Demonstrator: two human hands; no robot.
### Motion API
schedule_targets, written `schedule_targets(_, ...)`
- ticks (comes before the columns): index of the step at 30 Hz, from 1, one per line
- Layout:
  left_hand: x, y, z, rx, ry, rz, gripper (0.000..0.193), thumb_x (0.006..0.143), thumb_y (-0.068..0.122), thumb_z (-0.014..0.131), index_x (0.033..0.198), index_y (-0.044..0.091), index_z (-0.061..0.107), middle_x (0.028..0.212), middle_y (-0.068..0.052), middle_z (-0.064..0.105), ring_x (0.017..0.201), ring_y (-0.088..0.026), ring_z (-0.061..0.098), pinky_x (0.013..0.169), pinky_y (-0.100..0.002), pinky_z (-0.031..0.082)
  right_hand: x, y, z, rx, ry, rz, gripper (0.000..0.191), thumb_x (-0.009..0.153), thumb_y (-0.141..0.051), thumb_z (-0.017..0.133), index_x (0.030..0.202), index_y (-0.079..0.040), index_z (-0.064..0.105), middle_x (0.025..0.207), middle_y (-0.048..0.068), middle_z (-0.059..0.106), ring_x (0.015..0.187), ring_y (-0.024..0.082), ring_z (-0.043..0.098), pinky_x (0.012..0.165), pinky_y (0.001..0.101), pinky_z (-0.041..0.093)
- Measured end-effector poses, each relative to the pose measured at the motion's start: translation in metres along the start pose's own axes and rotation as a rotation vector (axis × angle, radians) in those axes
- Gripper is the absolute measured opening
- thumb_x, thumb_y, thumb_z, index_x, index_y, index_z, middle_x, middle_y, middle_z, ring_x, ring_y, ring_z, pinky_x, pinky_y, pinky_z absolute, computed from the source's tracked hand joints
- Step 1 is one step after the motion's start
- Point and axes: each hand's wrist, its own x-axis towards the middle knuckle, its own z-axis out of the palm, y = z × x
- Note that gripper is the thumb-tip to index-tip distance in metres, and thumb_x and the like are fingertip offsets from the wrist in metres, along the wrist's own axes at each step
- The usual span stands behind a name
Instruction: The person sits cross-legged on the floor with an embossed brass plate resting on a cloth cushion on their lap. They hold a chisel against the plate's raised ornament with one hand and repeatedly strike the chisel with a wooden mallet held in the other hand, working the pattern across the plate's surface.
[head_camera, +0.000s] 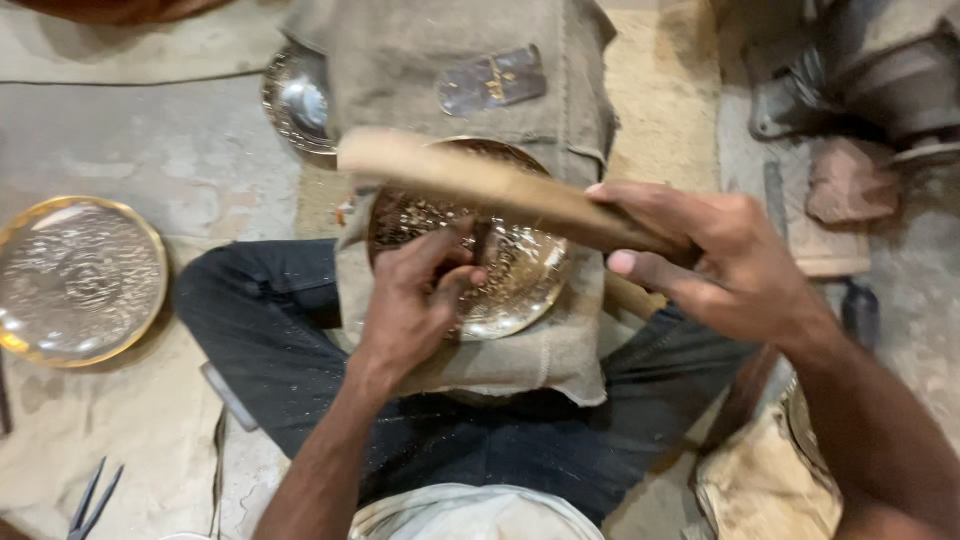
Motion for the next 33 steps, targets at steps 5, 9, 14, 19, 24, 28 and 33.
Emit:
schedule_targets(5, -0.003, 0.005, -0.007, -0.049, 0.02, 0.019, 0.031, 0.094, 0.005, 0.067, 0.125, 0.007, 0.066, 0.104, -0.01, 0.076, 0.092, -0.017, 0.078, 0.078, -0.028, 0.069, -0.015, 0.01, 0.019, 0.138, 0.102, 0.06, 0.057, 0.084, -0.02, 0.076, 0.138, -0.009, 0.061, 0.083, 0.006, 0.075, 0.063, 0.017, 0.069, 0.06, 0.0337, 0.057)
schedule_targets(9, -0.025, -0.001, -0.036, -0.195, 0.29, 0.064, 0.037, 0.09, 0.005, 0.075, 0.126, 0.004, 0.068, 0.092, -0.009, 0.076, 0.082, -0.017, 0.075, 0.073, -0.03, 0.069, -0.015, 0.02, 0.074, 0.427, 0.362, 0.244, 0.047, 0.088, -0.015, 0.08, 0.13, -0.006, 0.06, 0.087, 0.004, 0.066, 0.067, 0.013, 0.063, 0.063, 0.0287, 0.057)
schedule_targets(14, -0.054, -0.028, -0.101, -0.132, 0.546, -0.054, 0.047, 0.089, 0.0, 0.075, 0.134, 0.01, 0.064, 0.105, -0.009, 0.074, 0.093, -0.016, 0.071, 0.086, -0.029, 0.06, -0.005, 0.024, 0.119, 0.598, 0.61, 0.344, 0.039, 0.085, -0.002, 0.081, 0.111, -0.003, 0.052, 0.09, 0.005, 0.063, 0.071, 0.011, 0.062, 0.063, 0.0276, 0.054)
schedule_targets(19, -0.083, -0.061, -0.145, 0.728, 0.528, -0.588, 0.053, 0.082, 0.012, 0.067, 0.134, 0.021, 0.066, 0.111, -0.015, 0.076, 0.093, -0.034, 0.074, 0.084, -0.048, 0.058, 0.006, 0.029, 0.111, 0.7, 0.612, 0.359, 0.043, 0.082, 0.005, 0.075, 0.113, -0.005, 0.046, 0.092, 0.006, 0.066, 0.072, 0.013, 0.068, 0.062, 0.0283, 0.06)
schedule_targets(24, -0.09, -0.087, -0.153, 0.837, 0.425, -0.778, 0.042, 0.079, 0.019, 0.068, 0.12, 0.009, 0.063, 0.109, -0.024, 0.073, 0.099, -0.048, 0.068, 0.086, -0.059, 0.053, 0.019, 0.029, 0.097, 0.523, 0.586, 0.349, 0.043, 0.084, 0.006, 0.076, 0.113, -0.003, 0.046, 0.092, 0.007, 0.067, 0.074, 0.013, 0.067, 0.062, 0.0274, 0.057)
schedule_targets(28, -0.074, -0.101, -0.154, 0.871, 0.421, -0.776, 0.039, 0.08, 0.014, 0.066, 0.119, 0.009, 0.061, 0.106, -0.023, 0.073, 0.094, -0.046, 0.07, 0.083, -0.059, 0.055, 0.023, 0.025, 0.09, 0.496, 0.554, 0.309, 0.039, 0.085, 0.003, 0.077, 0.111, -0.004, 0.049, 0.093, 0.006, 0.069, 0.075, 0.012, 0.067, 0.064, 0.0261, 0.056)
schedule_targets(33, -0.057, -0.098, -0.154, 0.789, 0.618, -0.36, 0.039, 0.085, 0.011, 0.07, 0.123, 0.008, 0.066, 0.104, -0.02, 0.075, 0.093, -0.041, 0.071, 0.08, -0.054, 0.057, 0.001, 0.021, 0.09, 0.472, 0.588, 0.272, 0.036, 0.088, -0.002, 0.082, 0.112, -0.003, 0.055, 0.089, 0.006, 0.067, 0.076, 0.009, 0.064, 0.068, 0.0245, 0.054)
